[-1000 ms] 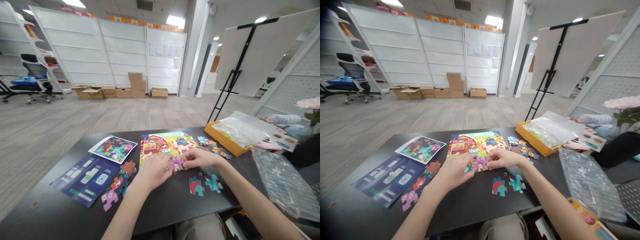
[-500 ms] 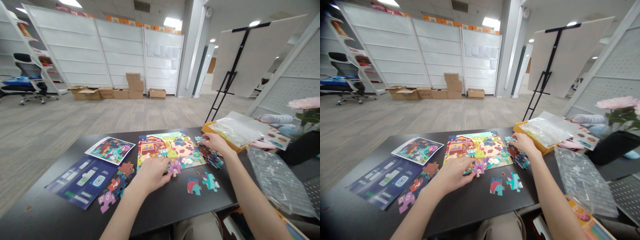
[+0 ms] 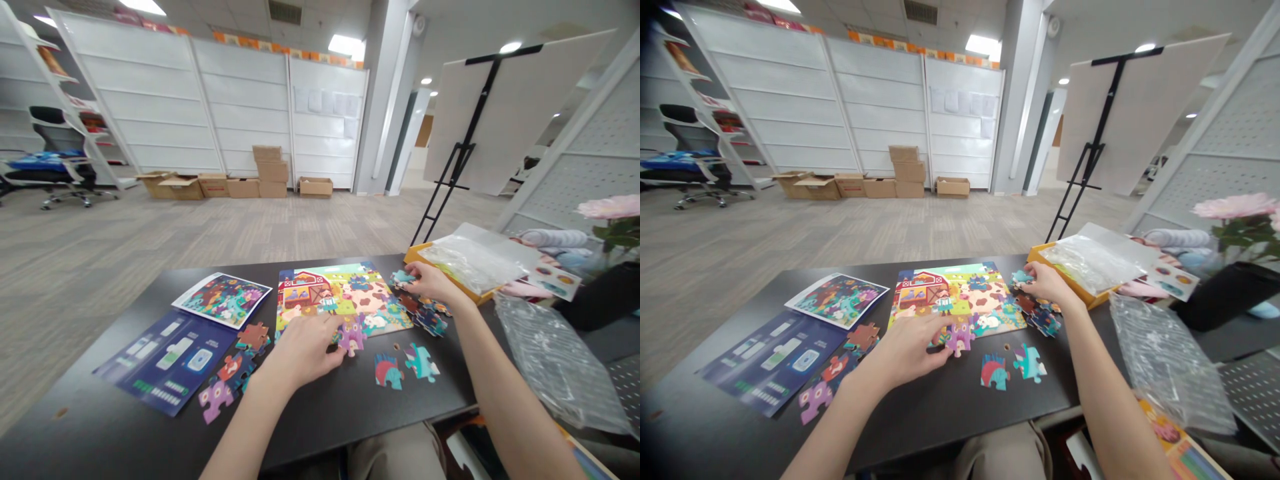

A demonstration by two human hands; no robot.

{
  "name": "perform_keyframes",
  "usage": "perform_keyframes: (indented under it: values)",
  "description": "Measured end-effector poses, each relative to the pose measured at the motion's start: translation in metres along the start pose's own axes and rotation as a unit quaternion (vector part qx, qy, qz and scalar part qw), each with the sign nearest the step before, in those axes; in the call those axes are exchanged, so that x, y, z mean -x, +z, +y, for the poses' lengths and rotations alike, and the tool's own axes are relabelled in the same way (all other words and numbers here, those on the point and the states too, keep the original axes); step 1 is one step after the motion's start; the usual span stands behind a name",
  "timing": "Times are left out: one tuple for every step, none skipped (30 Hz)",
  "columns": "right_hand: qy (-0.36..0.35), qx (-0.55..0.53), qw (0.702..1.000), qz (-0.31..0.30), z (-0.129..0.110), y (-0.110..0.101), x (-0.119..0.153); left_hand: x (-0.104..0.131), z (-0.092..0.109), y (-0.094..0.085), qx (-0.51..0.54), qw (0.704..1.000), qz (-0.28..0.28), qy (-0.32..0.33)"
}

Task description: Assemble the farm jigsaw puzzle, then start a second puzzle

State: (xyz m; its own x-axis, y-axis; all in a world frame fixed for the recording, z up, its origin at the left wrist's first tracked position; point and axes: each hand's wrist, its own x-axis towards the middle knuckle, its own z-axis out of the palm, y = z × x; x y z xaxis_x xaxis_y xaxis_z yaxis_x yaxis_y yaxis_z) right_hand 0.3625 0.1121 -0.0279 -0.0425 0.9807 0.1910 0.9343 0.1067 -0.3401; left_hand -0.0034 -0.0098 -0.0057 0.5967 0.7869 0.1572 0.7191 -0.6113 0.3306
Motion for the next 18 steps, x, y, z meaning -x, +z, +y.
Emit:
perform_keyframes:
  values:
    - [-0.002,-0.003,1.000,0.005,-0.002,-0.002,0.001,0.001,0.002,-0.001,0.022,1.000,-0.014,-0.003]
    - [-0.006,-0.005,1.000,0.005,-0.004,-0.004,0.001,0.002,0.003,-0.003,0.047,0.998,-0.035,-0.009]
    - [-0.010,-0.004,1.000,0.000,-0.005,-0.005,0.001,0.003,0.005,-0.004,0.071,0.996,-0.061,-0.015]
    - [-0.011,-0.002,1.000,-0.008,-0.007,-0.005,0.001,0.005,0.007,-0.005,0.090,0.992,-0.088,-0.020]
    - [-0.012,0.002,1.000,-0.016,-0.008,-0.005,0.001,0.006,0.009,-0.005,0.103,0.988,-0.114,-0.024]
    - [-0.013,0.004,1.000,-0.020,-0.009,-0.005,0.001,0.008,0.011,-0.006,0.110,0.984,-0.134,-0.027]
    - [-0.015,0.004,1.000,-0.021,-0.010,-0.004,0.000,0.009,0.012,-0.006,0.112,0.982,-0.149,-0.030]
    - [-0.018,0.000,1.000,-0.017,-0.011,-0.004,0.001,0.011,0.013,-0.006,0.112,0.980,-0.161,-0.034]
    - [-0.022,-0.009,1.000,-0.013,-0.012,-0.004,0.001,0.012,0.013,-0.006,0.112,0.978,-0.169,-0.041]
    - [-0.026,-0.021,0.999,-0.011,-0.013,-0.004,0.001,0.013,0.014,-0.005,0.112,0.977,-0.173,-0.048]
    - [-0.028,-0.036,0.999,-0.013,-0.016,-0.005,0.002,0.015,0.013,-0.005,0.113,0.977,-0.175,-0.053]
    - [-0.030,-0.052,0.998,-0.020,-0.018,-0.006,0.003,0.016,0.013,-0.004,0.114,0.976,-0.176,-0.057]
    - [-0.031,-0.069,0.997,-0.031,-0.022,-0.007,0.004,0.017,0.012,-0.003,0.115,0.976,-0.177,-0.059]
    - [-0.034,-0.088,0.995,-0.044,-0.026,-0.009,0.006,0.019,0.011,-0.002,0.117,0.975,-0.177,-0.058]
    - [-0.041,-0.108,0.992,-0.057,-0.030,-0.010,0.007,0.020,0.010,-0.002,0.122,0.975,-0.176,-0.055]
    - [-0.050,-0.129,0.988,-0.068,-0.034,-0.011,0.009,0.020,0.008,-0.002,0.129,0.975,-0.175,-0.053]
    - [-0.063,-0.152,0.983,-0.076,-0.038,-0.011,0.010,0.021,0.006,-0.002,0.139,0.974,-0.172,-0.052]
    - [-0.077,-0.174,0.978,-0.081,-0.042,-0.011,0.011,0.021,0.003,-0.003,0.149,0.974,-0.164,-0.052]
